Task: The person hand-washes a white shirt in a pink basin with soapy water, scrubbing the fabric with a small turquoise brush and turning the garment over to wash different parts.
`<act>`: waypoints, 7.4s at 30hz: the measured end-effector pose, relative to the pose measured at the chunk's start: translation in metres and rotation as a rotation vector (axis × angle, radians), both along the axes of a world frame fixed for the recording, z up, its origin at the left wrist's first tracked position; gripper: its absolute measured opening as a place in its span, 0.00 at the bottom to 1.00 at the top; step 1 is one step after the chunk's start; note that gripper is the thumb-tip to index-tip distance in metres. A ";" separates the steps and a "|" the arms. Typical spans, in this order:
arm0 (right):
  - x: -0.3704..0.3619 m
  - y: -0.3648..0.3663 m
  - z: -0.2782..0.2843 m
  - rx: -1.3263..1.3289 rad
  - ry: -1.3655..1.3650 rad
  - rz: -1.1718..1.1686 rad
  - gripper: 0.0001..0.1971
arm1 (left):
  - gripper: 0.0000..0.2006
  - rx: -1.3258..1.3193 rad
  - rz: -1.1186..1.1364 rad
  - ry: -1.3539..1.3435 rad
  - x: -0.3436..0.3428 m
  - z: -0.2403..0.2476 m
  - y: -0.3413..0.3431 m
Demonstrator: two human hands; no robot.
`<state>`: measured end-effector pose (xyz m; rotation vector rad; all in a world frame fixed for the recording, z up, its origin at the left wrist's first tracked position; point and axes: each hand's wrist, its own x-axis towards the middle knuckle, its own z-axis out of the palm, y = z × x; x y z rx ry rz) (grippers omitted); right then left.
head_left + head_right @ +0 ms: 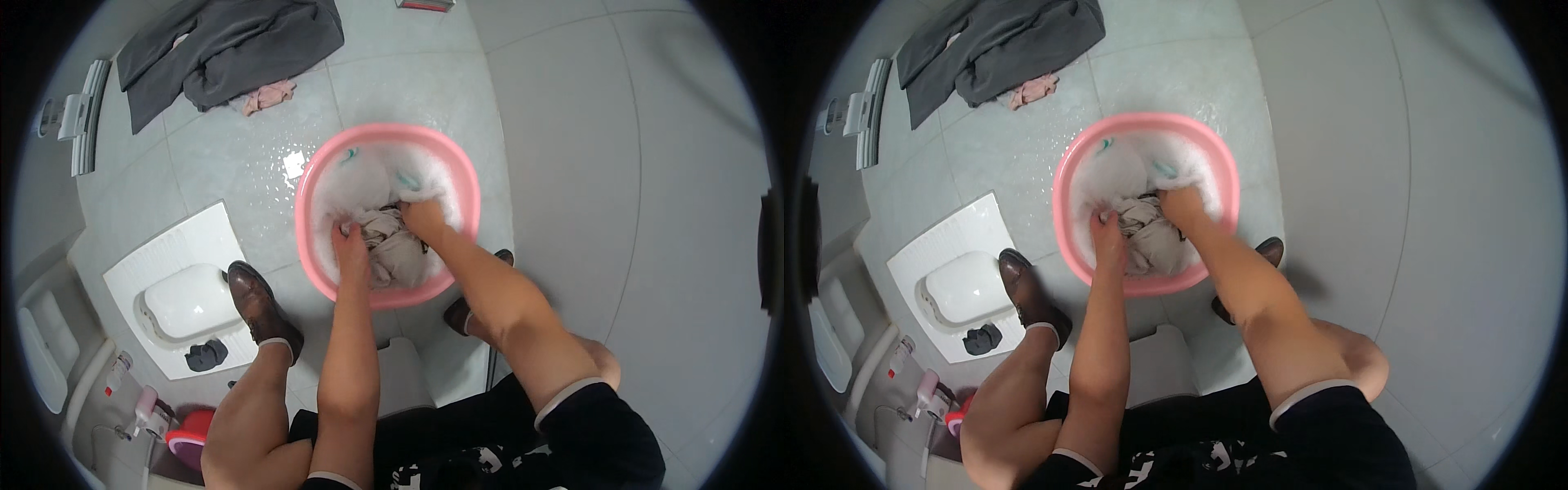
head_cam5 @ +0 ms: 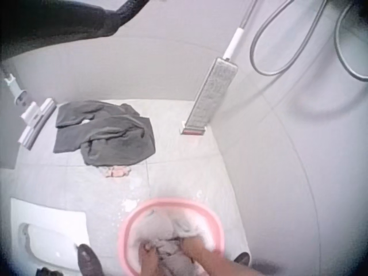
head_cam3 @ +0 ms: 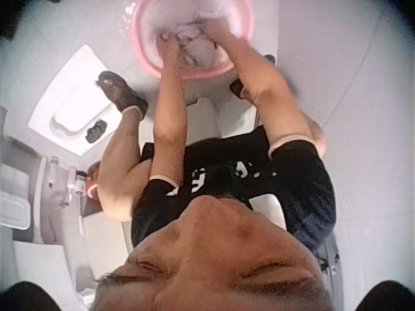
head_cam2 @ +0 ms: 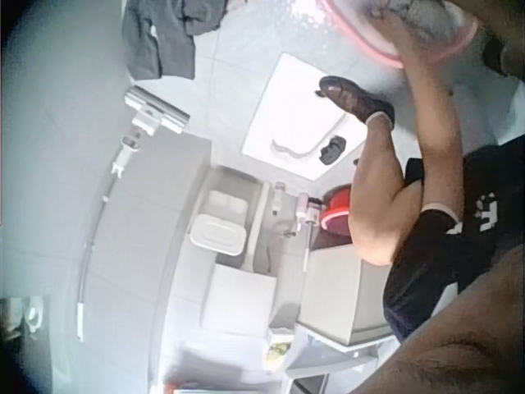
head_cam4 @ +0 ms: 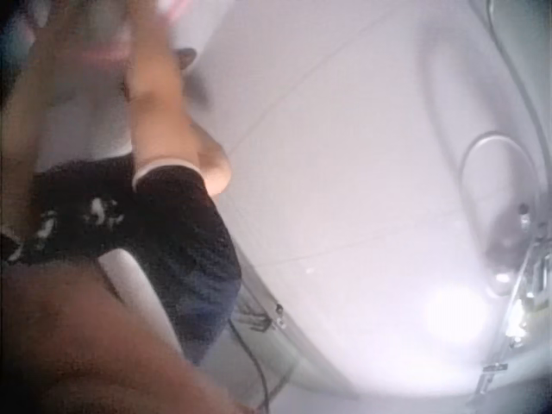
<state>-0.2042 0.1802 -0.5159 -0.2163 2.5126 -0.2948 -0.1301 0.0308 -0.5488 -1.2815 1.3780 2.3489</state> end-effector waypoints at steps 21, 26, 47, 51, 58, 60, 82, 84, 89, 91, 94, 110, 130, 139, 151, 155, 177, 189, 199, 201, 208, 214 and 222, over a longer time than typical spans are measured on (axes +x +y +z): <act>0.066 -0.099 0.087 -0.364 0.284 -0.307 0.23 | 0.16 0.063 -0.265 -0.201 -0.032 0.073 -0.002; -0.006 -0.010 -0.006 -0.197 0.190 -0.521 0.25 | 0.14 0.065 -0.216 -0.029 -0.027 0.075 0.017; 0.077 -0.093 0.130 -0.349 0.317 -0.107 0.11 | 0.18 0.347 0.023 0.077 -0.007 0.038 0.008; 0.004 -0.041 0.082 -0.410 0.008 -0.343 0.17 | 0.17 0.102 -0.200 0.058 -0.016 0.054 0.023; 0.015 -0.057 0.045 -0.241 0.130 -0.450 0.22 | 0.18 0.398 -0.065 0.012 -0.004 0.047 0.015; -0.012 -0.014 0.017 -0.198 0.142 -0.318 0.21 | 0.18 0.263 -0.059 -0.050 -0.016 0.072 0.030; 0.010 -0.064 0.073 -0.255 0.213 -0.463 0.16 | 0.16 0.302 -0.217 -0.072 -0.031 0.102 0.030; 0.003 -0.064 0.067 -0.348 0.170 -0.630 0.21 | 0.16 0.313 -0.079 -0.024 -0.025 0.110 0.029; 0.045 -0.071 0.050 -0.386 0.194 -0.601 0.24 | 0.15 0.500 -0.129 0.002 -0.015 0.062 0.007; 0.005 -0.034 0.037 -0.343 0.049 -0.568 0.21 | 0.15 0.354 -0.110 -0.044 -0.011 0.060 0.020; 0.010 -0.001 -0.006 -0.276 0.258 -0.552 0.20 | 0.12 0.164 -0.042 -0.030 -0.014 0.049 0.019; 0.097 -0.104 0.138 -0.608 0.229 -0.426 0.10 | 0.11 0.081 -0.346 -0.013 -0.035 0.042 -0.011; 0.007 -0.007 0.017 -0.290 0.266 -0.504 0.19 | 0.13 0.256 0.143 -0.059 -0.015 0.060 -0.006; 0.045 -0.048 0.062 -0.495 0.129 -0.509 0.10 | 0.14 0.309 0.098 0.040 -0.018 0.044 -0.001; 0.014 -0.047 0.072 -0.344 0.135 -0.603 0.17 | 0.14 0.225 -0.134 -0.035 -0.041 0.115 0.028; 0.072 -0.095 0.084 -0.568 0.264 -0.635 0.28 | 0.15 0.116 -0.245 -0.036 -0.041 0.091 -0.012; 0.114 -0.101 0.144 -0.662 0.095 -0.413 0.12 | 0.09 0.390 -0.365 0.058 -0.032 0.011 -0.031; 0.027 -0.070 0.058 -0.295 0.062 -0.567 0.20 | 0.13 0.363 -0.217 0.022 0.008 -0.002 -0.026; 0.051 -0.022 -0.005 -0.343 0.378 -0.330 0.13 | 0.18 0.402 0.187 -0.048 -0.014 0.031 -0.012; 0.042 0.005 -0.005 -0.295 0.100 -0.232 0.11 | 0.17 0.432 0.190 -0.077 -0.014 0.028 -0.012; 0.082 -0.079 0.146 -0.700 0.118 -0.457 0.09 | 0.12 0.244 -0.138 -0.057 -0.026 0.022 -0.011; 0.051 -0.082 0.090 -0.399 0.222 -0.417 0.14 | 0.12 0.325 -0.081 0.119 -0.015 0.073 0.013; 0.050 -0.076 0.068 -0.516 0.371 -0.654 0.25 | 0.10 0.346 -0.141 -0.051 -0.030 0.070 0.006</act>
